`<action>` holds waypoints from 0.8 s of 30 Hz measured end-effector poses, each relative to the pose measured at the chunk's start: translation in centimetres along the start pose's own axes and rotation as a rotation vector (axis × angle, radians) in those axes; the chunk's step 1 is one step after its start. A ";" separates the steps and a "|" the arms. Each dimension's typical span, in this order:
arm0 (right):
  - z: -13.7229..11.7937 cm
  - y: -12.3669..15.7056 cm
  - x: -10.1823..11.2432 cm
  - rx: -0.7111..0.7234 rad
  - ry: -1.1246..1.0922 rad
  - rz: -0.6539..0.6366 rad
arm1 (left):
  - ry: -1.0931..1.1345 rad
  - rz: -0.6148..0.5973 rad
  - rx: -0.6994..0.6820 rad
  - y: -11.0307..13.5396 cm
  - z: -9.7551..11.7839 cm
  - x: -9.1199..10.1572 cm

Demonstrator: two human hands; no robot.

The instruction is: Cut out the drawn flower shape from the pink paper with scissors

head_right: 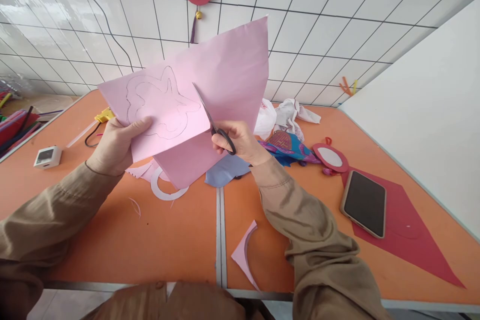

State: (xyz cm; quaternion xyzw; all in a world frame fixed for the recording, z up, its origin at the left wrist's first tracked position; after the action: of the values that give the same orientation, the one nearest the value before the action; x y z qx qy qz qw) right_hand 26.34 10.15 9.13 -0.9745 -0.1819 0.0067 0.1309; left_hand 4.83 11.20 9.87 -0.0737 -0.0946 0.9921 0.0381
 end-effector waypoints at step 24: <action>1.1 0.3 0.9 -0.111 0.007 0.095 | 0.042 0.007 0.035 0.2 -0.7 -0.1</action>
State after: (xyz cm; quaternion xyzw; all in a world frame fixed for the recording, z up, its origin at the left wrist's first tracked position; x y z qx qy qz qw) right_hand 27.27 10.47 8.05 -0.9879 -0.1350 -0.0008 0.0769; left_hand 5.06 11.10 9.18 -0.0943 -0.0762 0.9919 0.0377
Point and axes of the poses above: each hand's wrist, its own y-axis away from the middle knuckle, its own x-axis out of the back of the hand, z = x × y, the point moved 10 cm from there along -y, towards the middle knuckle, and after that the axes turned 11 degrees about -y, right-handed, at the moved point
